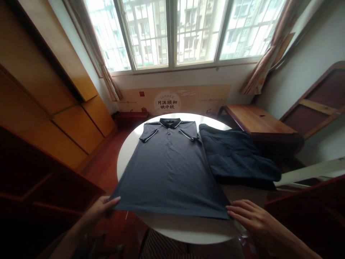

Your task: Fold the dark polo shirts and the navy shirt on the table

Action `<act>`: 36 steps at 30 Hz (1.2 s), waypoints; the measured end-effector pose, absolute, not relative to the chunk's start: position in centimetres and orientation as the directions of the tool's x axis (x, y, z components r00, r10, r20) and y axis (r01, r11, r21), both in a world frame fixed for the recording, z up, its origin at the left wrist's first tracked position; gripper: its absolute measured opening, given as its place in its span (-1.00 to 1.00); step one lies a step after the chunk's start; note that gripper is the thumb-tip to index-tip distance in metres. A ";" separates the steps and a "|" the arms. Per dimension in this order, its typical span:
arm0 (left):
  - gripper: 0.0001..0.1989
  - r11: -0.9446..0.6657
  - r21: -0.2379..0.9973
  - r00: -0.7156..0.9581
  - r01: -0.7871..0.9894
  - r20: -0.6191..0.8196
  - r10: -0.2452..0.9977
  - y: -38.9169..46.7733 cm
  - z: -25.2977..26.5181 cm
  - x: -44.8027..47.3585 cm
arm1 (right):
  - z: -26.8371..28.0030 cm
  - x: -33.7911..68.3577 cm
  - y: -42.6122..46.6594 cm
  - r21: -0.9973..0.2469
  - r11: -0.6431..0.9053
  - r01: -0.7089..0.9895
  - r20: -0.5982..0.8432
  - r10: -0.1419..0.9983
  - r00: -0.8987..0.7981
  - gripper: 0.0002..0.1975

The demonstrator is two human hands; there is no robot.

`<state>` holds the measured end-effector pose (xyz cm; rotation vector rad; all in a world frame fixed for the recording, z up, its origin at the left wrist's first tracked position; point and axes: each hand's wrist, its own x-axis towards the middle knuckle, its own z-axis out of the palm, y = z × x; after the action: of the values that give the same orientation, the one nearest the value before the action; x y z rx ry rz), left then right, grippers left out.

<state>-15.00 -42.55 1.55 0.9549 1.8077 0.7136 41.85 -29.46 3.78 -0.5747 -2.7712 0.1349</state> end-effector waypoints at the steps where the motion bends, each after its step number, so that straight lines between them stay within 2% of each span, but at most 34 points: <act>1: -0.37 0.537 0.777 -0.251 0.329 -0.476 0.843 -42.7 1.7 -15.4 | 4.4 41.9 -29.7 -0.177 0.904 0.389 0.256 0.424 -0.869 -0.59; 3: -0.35 0.523 0.740 -0.298 0.422 -0.432 0.851 -42.2 2.4 -16.4 | 6.1 41.7 -29.5 -0.227 0.878 0.422 0.204 0.467 -0.861 -0.67; 6: -0.36 0.425 0.684 -0.406 0.592 -0.202 0.891 -38.5 4.9 -18.0 | 9.8 40.4 -26.4 -0.349 0.826 0.442 0.159 0.517 -0.841 -0.76; 8: -0.41 0.296 0.676 -0.360 0.674 -0.049 0.932 -33.8 7.1 -18.9 | 12.5 38.4 -22.0 -0.427 0.786 0.447 0.209 0.566 -0.797 -0.74; 10: -0.46 0.148 0.669 -0.260 0.728 0.070 0.963 -27.6 9.0 -19.3 | 14.8 35.6 -16.0 -0.441 0.763 0.473 0.242 0.608 -0.756 -0.72; 12: -0.53 0.088 0.653 -0.268 0.752 0.181 0.946 -20.5 10.1 -19.2 | 16.2 32.4 -9.1 -0.475 0.671 0.569 0.250 0.723 -0.644 -0.78; 13: -0.58 0.086 0.668 -0.301 0.739 0.213 0.929 -17.0 10.2 -19.1 | 16.5 30.8 -5.7 -0.528 0.582 0.619 0.190 0.791 -0.582 -0.81; 16: -0.70 0.182 0.819 -0.483 0.545 0.129 0.866 -7.7 9.3 -18.6 | 16.0 26.7 2.8 -0.686 0.234 0.688 -0.016 0.942 -0.336 -0.88; 19: -0.69 0.248 0.868 -0.549 0.430 0.034 0.835 -1.3 7.3 -18.5 | 14.0 24.3 8.1 -0.730 -0.002 0.683 -0.148 0.977 -0.155 -0.80; 24: -0.62 0.339 0.878 -0.579 0.337 -0.091 0.811 4.5 5.3 -19.7 | 10.3 23.3 12.8 -0.741 -0.116 0.662 -0.198 0.979 -0.051 -0.59; 27: -0.59 0.351 0.882 -0.581 0.315 -0.113 0.806 6.8 5.1 -20.3 | 8.7 23.1 15.0 -0.755 -0.165 0.635 -0.216 0.976 -0.003 -0.50; 33: -0.60 0.249 0.926 -0.557 0.284 -0.053 0.829 9.0 3.8 -20.0 | 6.8 22.7 17.4 -0.823 -0.156 0.546 -0.178 0.984 0.013 -0.64; 36: -0.59 0.161 0.951 -0.603 0.263 0.032 0.797 8.9 3.1 -20.3 | 6.4 22.9 17.4 -0.865 -0.124 0.486 -0.111 0.992 0.056 -0.60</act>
<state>-20.30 8.92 3.10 1.0021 1.9586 1.4506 22.86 17.36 6.39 -1.6871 -1.4940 0.9935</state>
